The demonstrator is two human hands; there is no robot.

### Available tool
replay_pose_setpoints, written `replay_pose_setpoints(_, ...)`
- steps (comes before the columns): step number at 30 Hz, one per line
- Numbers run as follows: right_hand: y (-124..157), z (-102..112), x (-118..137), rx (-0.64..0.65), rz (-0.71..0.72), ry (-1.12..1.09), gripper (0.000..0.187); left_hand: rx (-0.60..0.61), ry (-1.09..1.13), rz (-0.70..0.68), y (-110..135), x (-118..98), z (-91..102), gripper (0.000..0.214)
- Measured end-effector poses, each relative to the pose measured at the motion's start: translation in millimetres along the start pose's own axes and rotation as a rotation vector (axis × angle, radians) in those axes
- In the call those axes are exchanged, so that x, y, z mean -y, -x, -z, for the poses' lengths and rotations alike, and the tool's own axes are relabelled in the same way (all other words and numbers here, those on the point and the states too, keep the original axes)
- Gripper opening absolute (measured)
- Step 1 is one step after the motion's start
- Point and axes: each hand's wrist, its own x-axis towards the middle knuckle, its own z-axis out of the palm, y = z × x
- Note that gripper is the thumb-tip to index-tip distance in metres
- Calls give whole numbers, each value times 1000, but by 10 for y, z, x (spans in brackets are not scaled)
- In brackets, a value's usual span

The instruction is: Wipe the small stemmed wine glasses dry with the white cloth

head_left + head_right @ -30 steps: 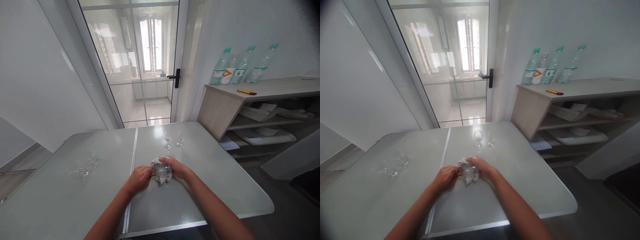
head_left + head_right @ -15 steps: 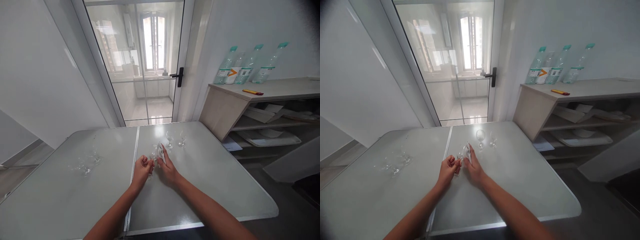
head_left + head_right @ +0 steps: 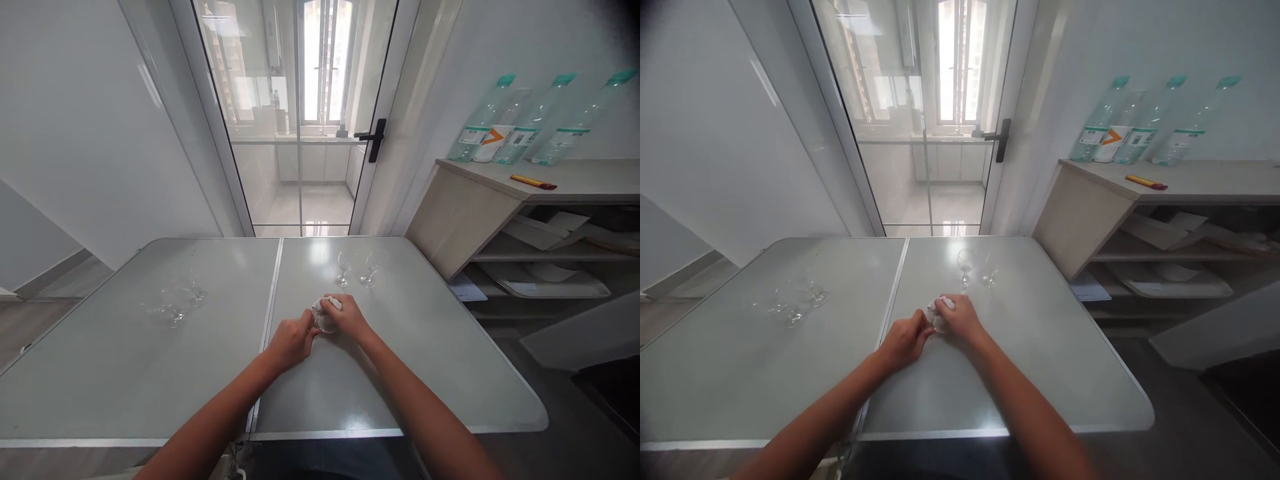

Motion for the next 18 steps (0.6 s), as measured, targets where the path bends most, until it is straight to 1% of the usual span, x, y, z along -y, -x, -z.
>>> replay_pose_setpoints(2,-27,21,-42,7,-153,-365,37,-17,54,5,-4,-12,6,19)
replay_pose_setpoints(5,-26,3,-5,27,-288,-925,40,-109,285,87,-47,-52,8,25)
replay_pose_setpoints(6,-16,-19,30,42,-310,-1054,42,-131,367,120,-64,-67,3,27)
replay_pose_setpoints(8,15,-86,110,49,-310,-1199,45,-144,493,177,-93,-91,-17,28)
replay_pose_setpoints(11,70,-227,190,24,-246,-1228,53,-147,619,240,-114,-101,-71,31)
replay_pose_setpoints(14,114,-376,162,25,-216,-1143,61,-194,675,277,-116,-90,-121,32)
replay_pose_setpoints(16,128,-448,91,11,-190,-1049,62,-227,633,280,-113,-73,-128,29)
replay_pose_setpoints(18,131,-479,8,-43,-139,-893,60,-278,519,261,-115,-45,-110,26)
